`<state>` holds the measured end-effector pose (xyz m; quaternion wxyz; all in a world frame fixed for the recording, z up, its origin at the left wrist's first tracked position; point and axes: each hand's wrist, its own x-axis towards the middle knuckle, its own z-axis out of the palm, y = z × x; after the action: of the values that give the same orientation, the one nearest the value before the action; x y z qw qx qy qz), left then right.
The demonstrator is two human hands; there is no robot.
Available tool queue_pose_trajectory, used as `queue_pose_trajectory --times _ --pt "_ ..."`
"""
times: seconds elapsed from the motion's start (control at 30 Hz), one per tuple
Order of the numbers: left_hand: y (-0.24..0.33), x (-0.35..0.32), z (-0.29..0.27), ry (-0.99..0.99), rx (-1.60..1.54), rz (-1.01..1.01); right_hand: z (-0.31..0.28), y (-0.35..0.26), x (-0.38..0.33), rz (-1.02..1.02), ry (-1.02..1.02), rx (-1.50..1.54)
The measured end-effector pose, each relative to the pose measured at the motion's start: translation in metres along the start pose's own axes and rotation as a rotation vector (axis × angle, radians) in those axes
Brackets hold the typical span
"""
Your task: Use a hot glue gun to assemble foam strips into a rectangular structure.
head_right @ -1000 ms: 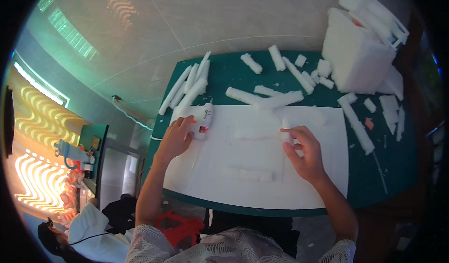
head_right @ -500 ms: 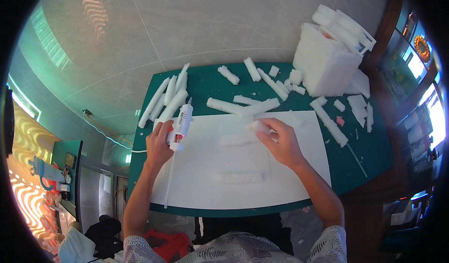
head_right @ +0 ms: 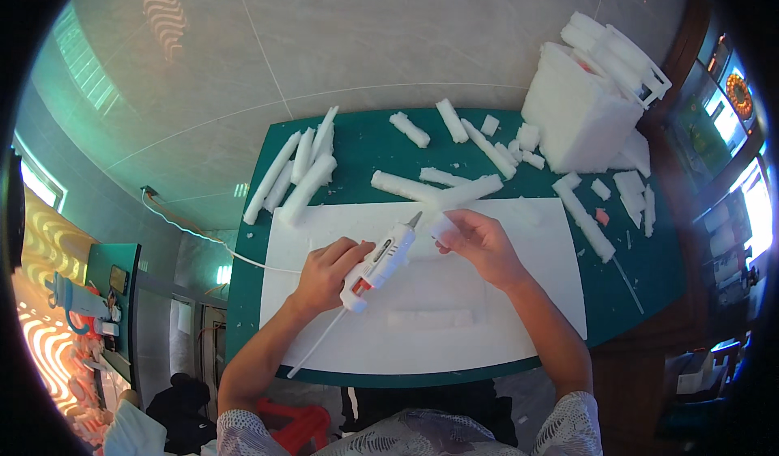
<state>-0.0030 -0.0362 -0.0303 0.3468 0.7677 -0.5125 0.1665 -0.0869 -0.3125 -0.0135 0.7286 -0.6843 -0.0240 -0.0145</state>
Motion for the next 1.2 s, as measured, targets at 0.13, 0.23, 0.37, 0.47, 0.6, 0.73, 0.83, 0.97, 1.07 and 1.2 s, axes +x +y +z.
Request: queue_pose_trajectory --times 0.13,0.23,0.37,0.47,0.6,0.73,0.83,0.97,1.07,1.2 --pt "0.002 -0.008 0.005 0.005 0.031 0.003 0.005 0.010 0.002 0.035 -0.010 0.047" --pt "0.005 -0.009 0.005 -0.009 0.052 0.018 0.006 0.015 0.000 0.034 -0.044 0.077" --pt "0.001 -0.013 0.007 -0.011 0.088 0.042 0.010 0.013 -0.001 0.060 -0.048 0.127" --pt "0.001 -0.014 0.008 -0.019 0.113 0.061 0.011 0.011 -0.004 0.082 -0.030 0.128" --pt "-0.001 -0.015 0.009 -0.016 0.134 0.081 0.013 0.011 -0.006 0.110 0.010 0.140" --pt "0.001 -0.015 0.009 -0.019 0.142 0.087 0.014 0.012 -0.006 0.106 0.026 0.113" --pt "0.001 -0.015 0.009 -0.015 0.164 0.092 0.015 0.012 -0.006 0.100 0.027 0.118" --pt "0.003 -0.014 0.009 -0.009 0.170 0.103 0.015 0.012 -0.007 0.116 0.044 0.104" --pt "0.003 -0.013 0.009 -0.011 0.164 0.102 0.016 0.012 -0.007 0.124 0.063 0.104" --pt "0.005 -0.013 0.009 -0.013 0.179 0.102 0.018 0.009 -0.007 0.125 0.076 0.084"
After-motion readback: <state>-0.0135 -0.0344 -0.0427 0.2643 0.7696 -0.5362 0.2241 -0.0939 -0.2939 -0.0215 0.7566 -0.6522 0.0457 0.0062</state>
